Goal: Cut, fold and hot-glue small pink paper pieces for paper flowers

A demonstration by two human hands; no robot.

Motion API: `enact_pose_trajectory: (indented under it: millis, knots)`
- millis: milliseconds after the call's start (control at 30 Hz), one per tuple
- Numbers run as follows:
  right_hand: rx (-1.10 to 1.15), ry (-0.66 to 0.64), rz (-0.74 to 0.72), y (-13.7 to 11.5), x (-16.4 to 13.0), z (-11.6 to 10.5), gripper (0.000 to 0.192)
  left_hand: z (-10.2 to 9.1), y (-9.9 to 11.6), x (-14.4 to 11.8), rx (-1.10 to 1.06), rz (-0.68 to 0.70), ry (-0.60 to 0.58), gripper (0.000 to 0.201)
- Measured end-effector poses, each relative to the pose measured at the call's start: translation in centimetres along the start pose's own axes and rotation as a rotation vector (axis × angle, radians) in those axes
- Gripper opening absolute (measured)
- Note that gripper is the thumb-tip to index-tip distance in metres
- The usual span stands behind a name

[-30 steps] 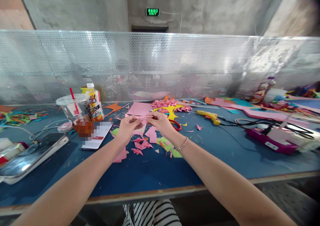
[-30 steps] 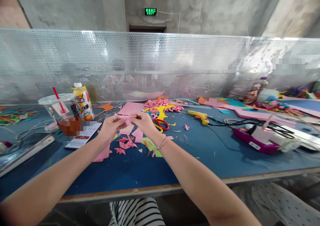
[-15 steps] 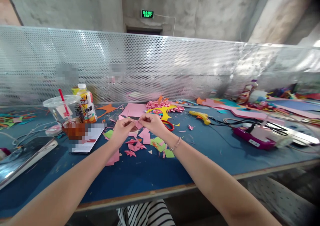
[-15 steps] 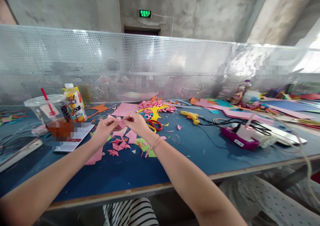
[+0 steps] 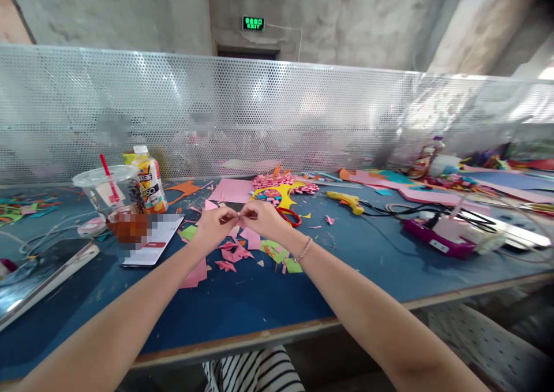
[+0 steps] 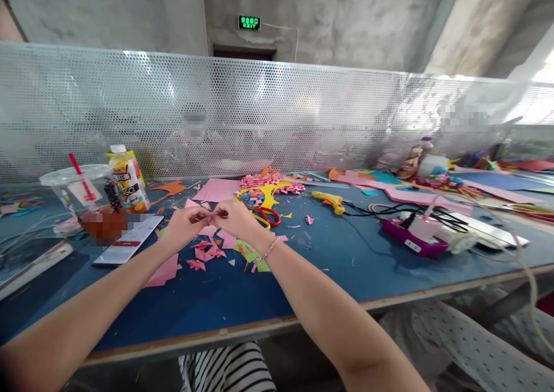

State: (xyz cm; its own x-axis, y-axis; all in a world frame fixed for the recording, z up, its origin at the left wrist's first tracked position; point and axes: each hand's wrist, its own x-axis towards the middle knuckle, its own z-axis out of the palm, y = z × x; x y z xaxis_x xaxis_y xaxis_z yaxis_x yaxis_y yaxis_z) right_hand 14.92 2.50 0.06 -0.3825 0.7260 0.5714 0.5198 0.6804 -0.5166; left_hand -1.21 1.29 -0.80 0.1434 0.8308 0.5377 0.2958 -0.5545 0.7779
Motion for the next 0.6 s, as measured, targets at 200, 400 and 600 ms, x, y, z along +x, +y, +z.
enact_pose_trajectory:
  millis: [200,400,600]
  knots:
    - [0.079,-0.038,0.051,1.4,0.8,-0.9,0.017,-0.5,0.3,0.4,0.039,-0.034,0.019,0.004]
    - [0.451,-0.064,0.208,3.2,1.4,-1.0,0.021,-0.2,0.4,0.5,-0.069,-0.139,0.024,0.007]
    - [0.758,0.014,0.402,3.2,1.5,-0.3,0.020,0.4,0.3,0.2,-0.221,-0.216,0.039,0.014]
